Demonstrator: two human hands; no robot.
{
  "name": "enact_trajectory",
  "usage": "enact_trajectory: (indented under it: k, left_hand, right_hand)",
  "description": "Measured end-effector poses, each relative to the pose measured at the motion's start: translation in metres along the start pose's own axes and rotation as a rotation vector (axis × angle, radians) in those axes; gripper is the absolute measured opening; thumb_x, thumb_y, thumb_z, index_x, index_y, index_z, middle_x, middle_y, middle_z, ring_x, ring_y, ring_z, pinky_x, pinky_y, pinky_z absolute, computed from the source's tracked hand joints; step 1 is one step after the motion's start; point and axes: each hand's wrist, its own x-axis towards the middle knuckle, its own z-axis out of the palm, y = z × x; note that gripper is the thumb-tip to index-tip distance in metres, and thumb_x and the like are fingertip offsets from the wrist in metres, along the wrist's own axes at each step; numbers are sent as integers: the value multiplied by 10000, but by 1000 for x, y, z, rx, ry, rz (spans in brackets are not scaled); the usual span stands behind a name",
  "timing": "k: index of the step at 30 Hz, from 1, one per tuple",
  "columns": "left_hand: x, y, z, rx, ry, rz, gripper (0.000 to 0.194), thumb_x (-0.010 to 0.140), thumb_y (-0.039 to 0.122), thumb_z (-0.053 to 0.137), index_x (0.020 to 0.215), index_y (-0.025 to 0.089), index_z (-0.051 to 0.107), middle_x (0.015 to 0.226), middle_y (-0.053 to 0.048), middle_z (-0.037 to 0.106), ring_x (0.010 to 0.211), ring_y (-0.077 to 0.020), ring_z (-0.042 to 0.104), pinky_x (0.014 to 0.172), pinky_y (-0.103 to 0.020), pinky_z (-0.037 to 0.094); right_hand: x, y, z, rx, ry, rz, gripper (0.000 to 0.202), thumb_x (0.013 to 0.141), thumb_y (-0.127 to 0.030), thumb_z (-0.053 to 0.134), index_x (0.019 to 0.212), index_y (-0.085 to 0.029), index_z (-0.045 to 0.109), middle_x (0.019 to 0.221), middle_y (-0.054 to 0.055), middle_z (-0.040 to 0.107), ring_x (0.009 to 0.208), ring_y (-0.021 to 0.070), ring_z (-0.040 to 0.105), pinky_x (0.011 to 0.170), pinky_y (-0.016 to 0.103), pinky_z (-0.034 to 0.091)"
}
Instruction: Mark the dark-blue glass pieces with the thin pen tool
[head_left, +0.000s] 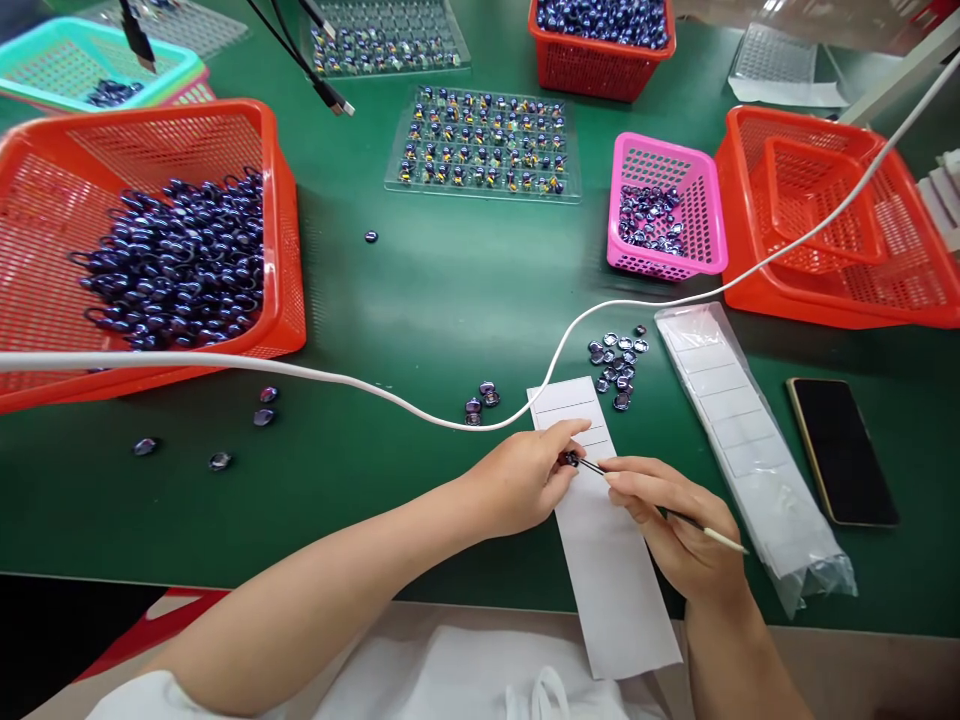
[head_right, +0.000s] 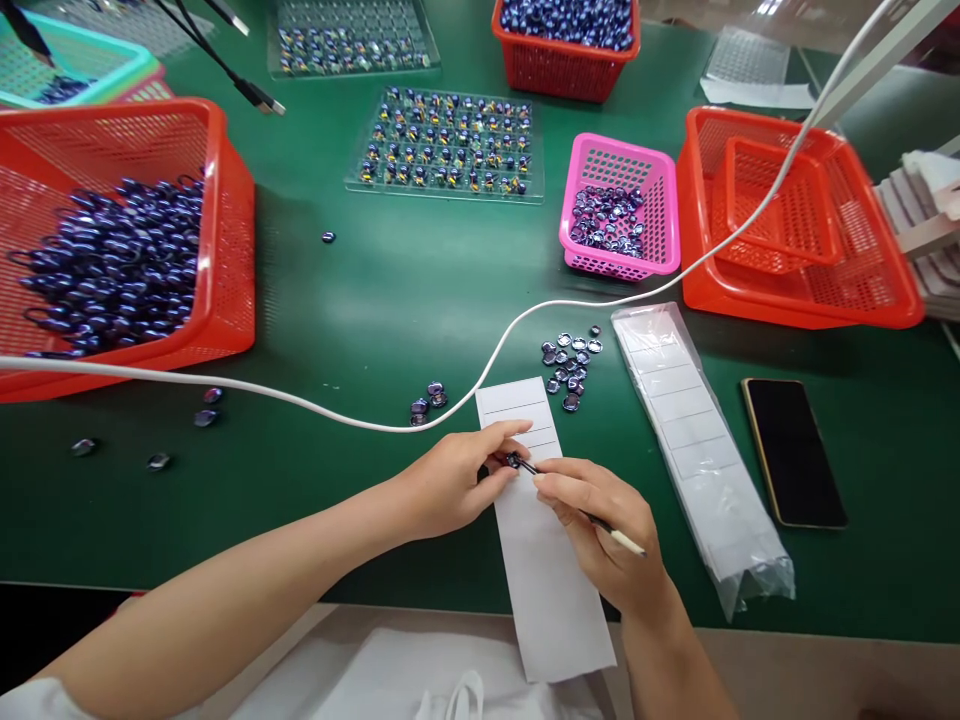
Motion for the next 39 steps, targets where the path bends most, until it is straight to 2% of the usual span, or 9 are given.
enact_trajectory:
  k: [7, 10, 12, 14, 16, 19, 27, 34, 39]
  left_hand:
    - [1, 2, -2, -20, 12, -16, 495, 901, 140, 503, 1394, 153, 462, 1166, -92, 729, 969, -215, 709, 860, -338, 556]
    - [1, 2, -3, -17, 11, -13, 517, 895, 141, 508, 1408, 153, 450, 1177, -93, 725, 979, -218, 706, 861, -340, 555]
    - [1, 2, -3, -16, 4, -21, 537, 889, 139, 512, 1421, 155, 439, 1178, -90, 724, 978, -219, 705, 863, -344, 555]
    - [0, 1, -2, -15, -2, -33, 551, 886, 137, 513, 1430, 154, 430, 1169, -86, 727, 975, -222, 705, 864, -350, 555]
    - [0, 1, -2, -13, -4, -37, 554, 887, 139, 513, 1433, 154, 427, 1167, -83, 729, 971, -225, 703, 859, -353, 554]
    - [0, 0, -1, -9, 5, -21, 544, 888, 140, 514, 1426, 151, 433, 1162, -80, 731, 953, -218, 701, 846, -343, 549]
    - [0, -1, -1, -2, 13, 3, 544, 887, 144, 515, 1425, 168, 431, 1178, -82, 724, 951, -205, 703, 835, -317, 547]
    - [0, 0, 0, 10, 30, -5, 521, 887, 146, 521, 1403, 179, 456, 1141, -77, 737, 935, -206, 710, 834, -318, 548]
    - [0, 0, 0, 2, 25, -13, 523, 888, 150, 518, 1406, 174, 456, 1153, -76, 735, 930, -204, 707, 831, -316, 548]
  right_hand:
    - [0, -1, -3, -127, -141, -120, 605, 888, 81, 528, 1306, -337, 655, 1301, 76, 649, 1068, 234, 665, 779, 365, 574]
    - [1, -2, -1, -85, -80, -69, 547, 890, 55, 572, 1267, -326, 682, 1274, 70, 671, 1091, 251, 666, 819, 393, 572]
    - [1, -3, 0, -13, 36, 4, 461, 888, 21, 616, 1192, -310, 718, 1180, 58, 714, 1097, 263, 670, 840, 405, 576]
    - [2, -5, 2, 43, 169, 89, 392, 895, -16, 640, 1149, -302, 728, 1101, 41, 736, 991, 241, 707, 800, 384, 590]
    - [2, -8, 2, 35, 224, 162, 352, 906, -53, 650, 1152, -297, 718, 1076, 29, 740, 817, 195, 724, 718, 344, 600]
    - [2, -12, 3, -77, 174, 200, 291, 916, -104, 667, 1138, -286, 711, 1048, 14, 743, 693, 151, 707, 632, 291, 588]
    - [7, -11, 10, -275, 147, 110, 153, 937, -174, 666, 1065, -244, 712, 961, 4, 751, 682, 128, 703, 615, 248, 554]
    - [4, -10, 14, -345, 188, 198, 70, 937, -232, 668, 988, -236, 715, 880, 7, 737, 626, 137, 670, 585, 262, 543]
    - [4, -10, 12, -264, 192, 233, 73, 933, -220, 667, 985, -238, 715, 887, 9, 737, 640, 140, 679, 591, 259, 543]
